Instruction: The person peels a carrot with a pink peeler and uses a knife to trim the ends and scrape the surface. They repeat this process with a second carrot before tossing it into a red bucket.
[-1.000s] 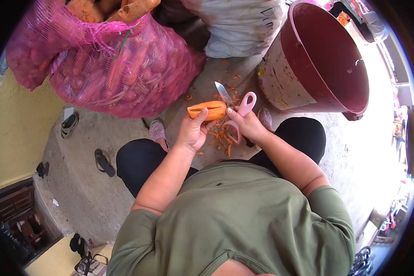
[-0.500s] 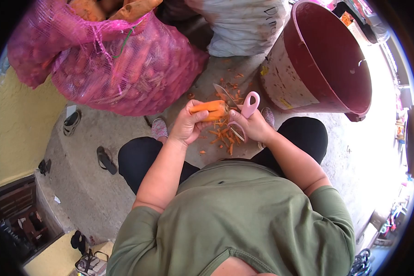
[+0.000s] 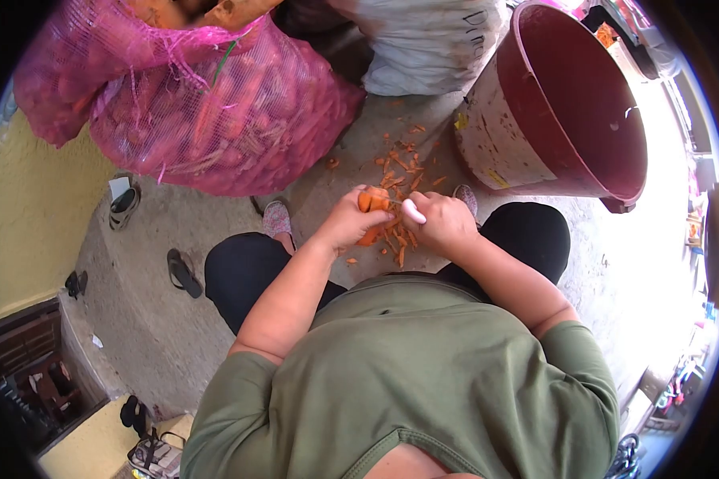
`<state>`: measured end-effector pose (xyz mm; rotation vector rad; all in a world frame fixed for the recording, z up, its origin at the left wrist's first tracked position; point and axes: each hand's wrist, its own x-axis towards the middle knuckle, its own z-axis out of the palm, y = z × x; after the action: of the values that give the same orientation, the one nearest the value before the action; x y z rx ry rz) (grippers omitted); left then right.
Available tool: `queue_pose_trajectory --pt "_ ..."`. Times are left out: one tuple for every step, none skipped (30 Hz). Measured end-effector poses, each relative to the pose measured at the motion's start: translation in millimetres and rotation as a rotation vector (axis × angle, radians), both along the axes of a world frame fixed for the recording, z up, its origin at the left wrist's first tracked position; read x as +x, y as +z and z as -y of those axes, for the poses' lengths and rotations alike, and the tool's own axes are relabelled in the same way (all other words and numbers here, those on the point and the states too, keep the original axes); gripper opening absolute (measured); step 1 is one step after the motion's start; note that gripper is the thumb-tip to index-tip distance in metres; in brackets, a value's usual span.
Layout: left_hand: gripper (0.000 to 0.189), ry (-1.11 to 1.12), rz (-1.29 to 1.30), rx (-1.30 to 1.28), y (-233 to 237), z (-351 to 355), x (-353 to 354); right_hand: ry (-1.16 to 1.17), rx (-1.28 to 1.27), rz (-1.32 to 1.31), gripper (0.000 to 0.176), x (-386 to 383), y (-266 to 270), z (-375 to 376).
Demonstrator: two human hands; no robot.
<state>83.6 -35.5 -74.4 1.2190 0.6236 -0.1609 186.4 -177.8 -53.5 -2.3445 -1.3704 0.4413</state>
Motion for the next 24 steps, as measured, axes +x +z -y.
queue_pose_trajectory --pt "0.028 0.049 -0.008 -0.051 0.3 0.5 -0.2 0.009 -0.027 0.029 0.019 -1.5 -1.8 1.7" --pt "0.026 0.042 -0.036 -0.074 -0.5 0.2 -0.4 0.017 -0.054 0.058 0.018 -2.5 -3.5 2.8" --pt "0.025 0.035 -0.064 -0.098 -2.0 -0.7 -0.2 0.021 -0.066 0.071 0.018 -2.6 -4.8 2.9" --pt "0.023 0.027 -0.091 -0.121 -3.3 -1.1 -0.1 0.025 -0.077 0.085 0.017 -2.0 -5.8 2.5" --pt "0.022 0.024 -0.094 -0.126 -4.9 -0.5 0.3 0.028 -0.089 0.099 0.017 -1.2 -7.1 1.6" --pt "0.021 0.021 -0.096 -0.13 -6.9 0.7 1.0 0.035 -0.121 0.098 0.016 -0.3 -9.1 -0.1" --pt "0.021 0.016 -0.099 -0.135 -7.5 1.9 1.3 0.041 -0.153 0.096 0.016 0.5 -11.2 -2.5" --pt "0.021 0.015 -0.106 -0.13 -6.8 3.1 1.4 0.046 -0.187 0.094 0.015 0.9 -12.7 -4.2" --pt "0.021 0.012 -0.112 -0.126 -4.6 3.8 2.4 0.04 -0.204 0.099 0.015 1.1 -13.2 -6.5" --pt "0.021 0.008 -0.118 -0.12 -2.9 4.2 3.5 0.033 -0.22 0.103 0.015 0.9 -13.6 -9.8" --pt "0.021 0.011 -0.129 -0.123 -2.2 4.7 4.1 0.028 -0.236 0.107 0.015 1.1 -14.5 -11.9" --pt "0.02 0.015 -0.14 -0.125 -1.5 4.9 4.4 0.03 -0.239 0.105 0.015 1.8 -16.5 -13.1" --pt "0.02 0.019 -0.152 -0.128 -1.2 5.4 4.0 0.032 -0.243 0.101 0.015 1.9 -19.3 -13.6" --pt "0.022 0.011 -0.137 -0.135 -1.1 5.5 3.8 0.034 -0.248 0.098 0.015 2.4 -21.8 -14.2" --pt "0.024 0.002 -0.121 -0.143 -1.0 5.6 3.7 0.036 -0.24 0.087 0.015 2.8 -23.5 -15.1" --pt "0.025 -0.007 -0.107 -0.151 -0.7 6.4 3.3 0.037 -0.233 0.075 0.015 2.9 -24.9 -15.6" --pt "0.028 -0.043 -0.042 0.139 -4.5 7.7 2.7 0.038 -0.224 0.064 0.015 4.6 -27.3 -16.2" --pt "0.031 -0.079 0.027 0.43 -11.6 9.2 1.7 0.01 -0.27 0.052 0.016 11.2 -37.9 -16.5" --pt "0.033 -0.111 0.096 0.718 -13.4 12.0 0.6 -0.016 -0.318 0.039 0.016 19.5 -52.2 -15.1" --pt "0.035 -0.084 0.089 0.712 -13.4 15.9 -0.4 -0.047 -0.363 0.02 0.017 24.2 -64.0 -11.0" --pt "0.037 -0.058 0.082 0.708 -9.9 21.0 0.2 -0.11 -0.296 -0.056 0.017 26.0 -56.0 -7.1" --pt "0.039 -0.015 0.082 0.704 -8.0 22.0 3.9 -0.162 -0.249 -0.08 0.018 26.7 -45.1 -11.2" --pt "0.039 0.033 0.088 0.687 -18.0 14.3 0.8 -0.21 -0.211 -0.109 0.02 21.4 -34.7 -13.2" --pt "0.039 0.022 0.052 0.728 -14.9 9.2 2.6 -0.264 -0.17 -0.139 0.021 16.9 -29.8 -13.1"
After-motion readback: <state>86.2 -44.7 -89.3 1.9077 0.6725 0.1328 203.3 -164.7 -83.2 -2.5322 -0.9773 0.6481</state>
